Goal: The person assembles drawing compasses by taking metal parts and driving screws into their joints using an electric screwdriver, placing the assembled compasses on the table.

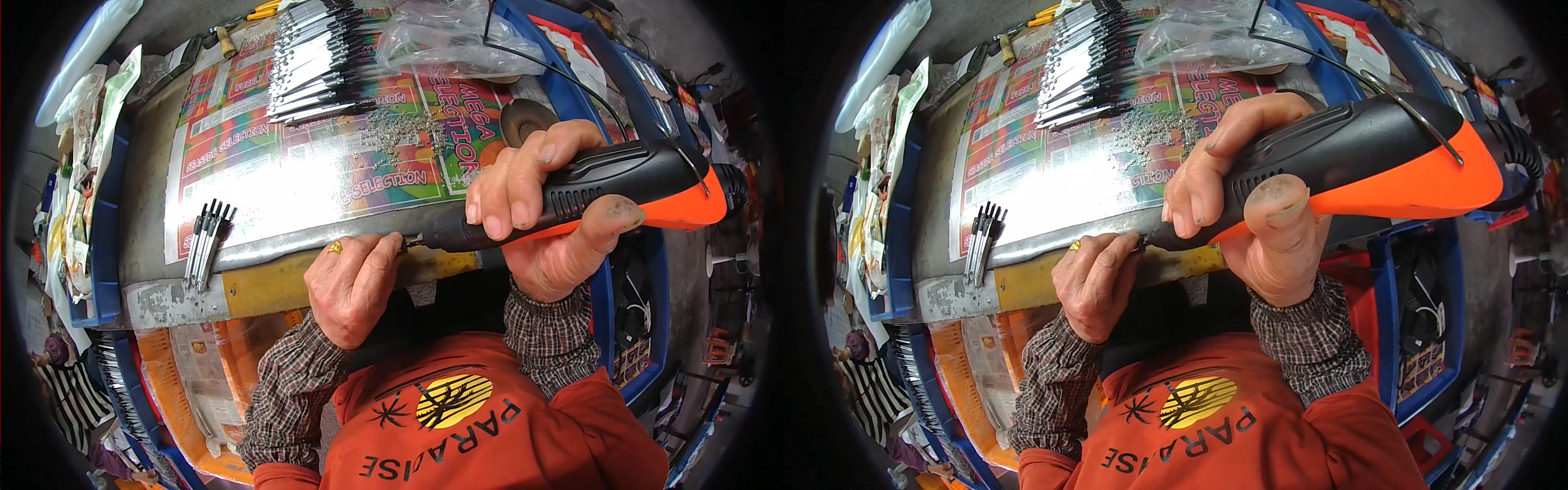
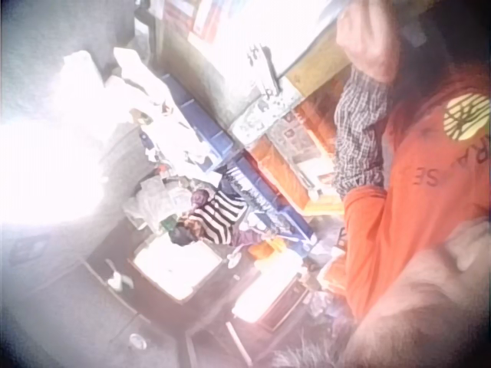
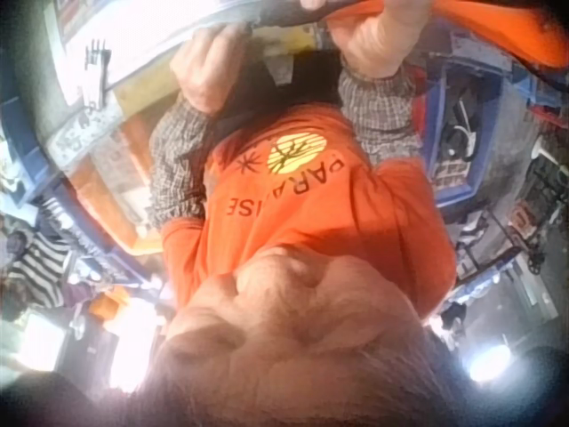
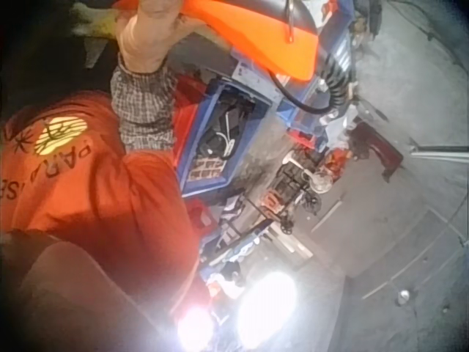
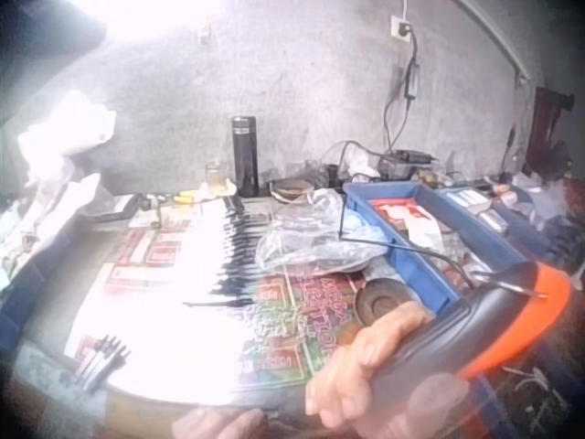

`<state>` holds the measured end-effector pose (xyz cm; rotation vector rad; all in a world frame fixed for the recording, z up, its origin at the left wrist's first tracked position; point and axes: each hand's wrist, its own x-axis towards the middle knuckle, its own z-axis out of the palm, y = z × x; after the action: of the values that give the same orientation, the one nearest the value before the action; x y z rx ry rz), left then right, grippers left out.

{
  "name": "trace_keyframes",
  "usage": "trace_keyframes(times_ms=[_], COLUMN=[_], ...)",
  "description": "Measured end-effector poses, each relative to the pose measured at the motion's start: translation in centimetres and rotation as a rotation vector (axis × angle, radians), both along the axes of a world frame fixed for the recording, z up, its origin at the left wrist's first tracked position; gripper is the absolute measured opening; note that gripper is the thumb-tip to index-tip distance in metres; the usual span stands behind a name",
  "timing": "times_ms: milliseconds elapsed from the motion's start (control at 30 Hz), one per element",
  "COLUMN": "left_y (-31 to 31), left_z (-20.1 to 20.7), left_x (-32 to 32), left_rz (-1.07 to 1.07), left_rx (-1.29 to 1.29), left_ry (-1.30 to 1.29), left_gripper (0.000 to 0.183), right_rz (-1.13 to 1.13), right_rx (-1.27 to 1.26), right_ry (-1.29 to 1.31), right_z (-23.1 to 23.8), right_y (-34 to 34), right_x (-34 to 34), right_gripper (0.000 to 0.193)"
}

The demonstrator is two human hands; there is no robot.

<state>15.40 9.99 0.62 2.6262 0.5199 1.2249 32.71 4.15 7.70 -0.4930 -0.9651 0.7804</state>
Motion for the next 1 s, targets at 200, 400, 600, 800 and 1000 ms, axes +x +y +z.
trace_keyframes(times_ms=[200,400,600,800,1000], left_y=[-0.2,-0.4,-0.5,-2.3,-4.3], left_z=[-0.4,-0.3,-0.4,1.6,2.9], left_x=[0.1,0.0,-0.3,-1.6,-3.8], left_rz=[0.018,0.043,0.086,0.104,-0.054], left_rx=[0.007,0.089,0.035,-0.416,-1.480], left_ry=[0.038,0.188,0.108,-0.014,-0.319], left_gripper=[0.029,0.032,0.032,0.019,0.015], right_rz=[0.003,0.002,0.014,0.124,0.160], right_rx=[0.008,0.005,0.027,0.192,0.211], right_ry=[-0.003,-0.001,0.022,-0.158,-0.243], right_z=[0.0,0.1,0.2,0.5,0.1], right_y=[0.0,-0.2,-0.4,-0.5,-0.2], right_x=[0.0,-0.1,-0.3,0.5,-0.2], right_gripper=[0.054,0.056,0.059,0.062,0.063])
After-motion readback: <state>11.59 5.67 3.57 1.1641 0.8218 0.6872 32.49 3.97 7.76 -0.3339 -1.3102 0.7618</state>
